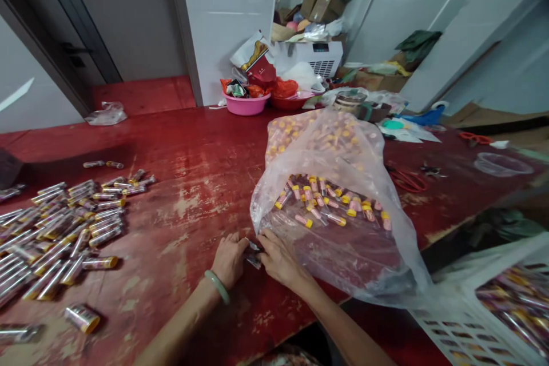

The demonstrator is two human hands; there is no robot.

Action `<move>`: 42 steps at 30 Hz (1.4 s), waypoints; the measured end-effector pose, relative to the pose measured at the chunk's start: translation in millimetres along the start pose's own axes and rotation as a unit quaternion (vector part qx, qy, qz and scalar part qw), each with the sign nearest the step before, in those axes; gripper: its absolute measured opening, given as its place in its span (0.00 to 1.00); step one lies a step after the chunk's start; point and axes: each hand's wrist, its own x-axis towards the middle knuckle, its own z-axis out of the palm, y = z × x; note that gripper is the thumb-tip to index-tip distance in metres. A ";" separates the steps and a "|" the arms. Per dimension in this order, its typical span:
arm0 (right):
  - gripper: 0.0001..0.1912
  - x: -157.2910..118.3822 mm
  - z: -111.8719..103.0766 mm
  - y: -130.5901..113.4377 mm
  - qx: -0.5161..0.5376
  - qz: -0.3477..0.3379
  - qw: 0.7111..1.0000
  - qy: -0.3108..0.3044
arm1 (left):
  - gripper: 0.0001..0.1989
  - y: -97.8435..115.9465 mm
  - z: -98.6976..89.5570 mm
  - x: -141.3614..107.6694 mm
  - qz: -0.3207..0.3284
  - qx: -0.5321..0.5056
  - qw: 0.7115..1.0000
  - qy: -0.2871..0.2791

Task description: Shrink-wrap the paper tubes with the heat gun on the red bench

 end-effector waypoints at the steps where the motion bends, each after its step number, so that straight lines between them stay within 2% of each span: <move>1: 0.12 0.0 3.3 -1.1 -0.007 0.009 1.000 -0.002 | 0.11 -0.7 1.1 -1.6 0.002 -0.005 1.000 0.008; 7: 0.11 -1.8 18.8 -1.8 0.020 0.045 0.998 0.032 | 0.08 -9.1 11.0 -9.9 0.002 -0.038 0.998 0.059; 11: 0.08 -0.6 23.7 0.9 0.080 0.046 0.994 0.057 | 0.17 -18.9 18.6 -25.0 -0.019 -0.061 0.992 0.106; 14: 0.11 -1.5 21.9 1.1 0.136 0.043 0.986 0.083 | 0.18 -26.5 25.1 -45.1 -0.053 -0.090 0.978 0.180; 16: 0.13 -3.2 17.3 2.9 0.182 0.047 0.977 0.101 | 0.16 -28.0 28.5 -59.6 -0.069 -0.139 0.957 0.244; 18: 0.12 -5.5 10.8 5.9 0.234 0.069 0.963 0.118 | 0.14 -23.8 29.1 -71.7 -0.088 -0.220 0.927 0.292; 20: 0.13 -8.4 4.5 6.1 0.290 0.110 0.942 0.130 | 0.15 -13.3 25.7 -78.8 -0.125 -0.351 0.879 0.299; 22: 0.15 -13.0 0.8 -2.4 0.345 0.152 0.919 0.120 | 0.20 1.4 19.3 -80.1 -0.164 -0.528 0.793 0.257; 24: 0.16 -19.4 0.3 -21.7 0.391 0.173 0.900 0.078 | 0.24 15.9 12.8 -77.6 -0.161 -0.700 0.674 0.176; 26: 0.16 -25.4 0.7 -45.1 0.412 0.171 0.895 0.016 | 0.22 25.5 9.2 -74.7 -0.133 -0.808 0.564 0.104; 28: 0.15 -27.1 -3.5 -59.3 0.396 0.145 0.906 -0.027 | 0.20 27.1 9.1 -74.1 -0.133 -0.856 0.494 0.070; 29: 0.16 -26.1 -9.3 -59.1 0.373 0.131 0.918 -0.022 | 0.19 25.0 9.9 -74.8 -0.148 -0.865 0.474 0.069; 31: 0.17 -21.1 -28.6 -41.1 0.301 0.111 0.946 0.054 | 0.19 17.7 11.4 -78.2 -0.187 -0.863 0.464 0.077; 33: 0.18 -13.5 -51.3 -4.5 0.196 0.128 0.956 0.178 | 0.21 10.3 10.4 -83.7 -0.218 -0.847 0.477 0.091; 34: 0.17 -8.4 -60.1 16.9 0.154 0.137 0.957 0.205 | 0.22 7.8 8.4 -86.8 -0.225 -0.839 0.487 0.094; 36: 0.14 3.0 -68.1 56.4 0.109 0.138 0.965 0.196 | 0.24 5.0 1.7 -92.9 -0.223 -0.835 0.494 0.096; 38: 0.12 12.4 -65.5 83.5 0.095 0.131 0.970 0.180 | 0.25 3.9 -7.3 -98.7 -0.202 -0.851 0.477 0.093; 40: 0.11 15.2 -60.7 96.3 0.097 0.136 0.970 0.179 | 0.25 2.2 -15.0 -104.9 -0.183 -0.868 0.453 0.091; 42: 0.12 12.0 -59.9 97.2 0.112 0.163 0.957 0.211 | 0.26 -1.3 -18.4 -111.9 -0.182 -0.867 0.453 0.103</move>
